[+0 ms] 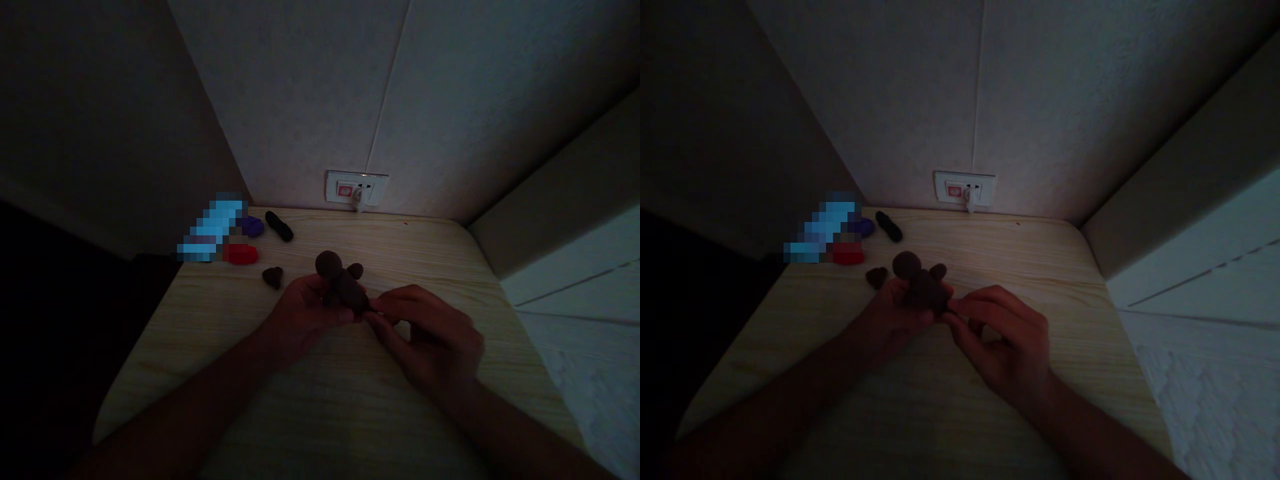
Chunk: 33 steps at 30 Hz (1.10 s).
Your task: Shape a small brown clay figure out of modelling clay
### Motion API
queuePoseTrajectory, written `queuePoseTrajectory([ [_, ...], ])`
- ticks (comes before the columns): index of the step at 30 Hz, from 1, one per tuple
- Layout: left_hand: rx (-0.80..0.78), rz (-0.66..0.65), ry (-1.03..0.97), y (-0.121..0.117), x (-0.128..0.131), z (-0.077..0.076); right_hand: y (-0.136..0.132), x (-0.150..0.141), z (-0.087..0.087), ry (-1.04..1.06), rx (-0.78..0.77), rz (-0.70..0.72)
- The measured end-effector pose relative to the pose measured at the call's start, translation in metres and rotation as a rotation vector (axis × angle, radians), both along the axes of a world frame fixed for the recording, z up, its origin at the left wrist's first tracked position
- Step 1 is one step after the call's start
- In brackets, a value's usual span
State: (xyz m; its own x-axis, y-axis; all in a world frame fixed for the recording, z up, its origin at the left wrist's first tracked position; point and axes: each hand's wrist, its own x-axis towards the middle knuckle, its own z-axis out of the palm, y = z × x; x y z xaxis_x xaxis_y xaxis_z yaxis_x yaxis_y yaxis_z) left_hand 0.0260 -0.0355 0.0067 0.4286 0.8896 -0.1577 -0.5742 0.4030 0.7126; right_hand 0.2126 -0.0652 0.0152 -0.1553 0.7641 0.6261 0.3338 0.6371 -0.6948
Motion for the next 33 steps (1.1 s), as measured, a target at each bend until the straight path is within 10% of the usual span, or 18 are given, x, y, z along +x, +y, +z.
queuePoseTrajectory([
  [33, -0.066, -0.172, -0.108, 0.0028, -0.0058, -0.0081, 0.0018, 0.0032, -0.0024, -0.016, 0.001, 0.134],
])
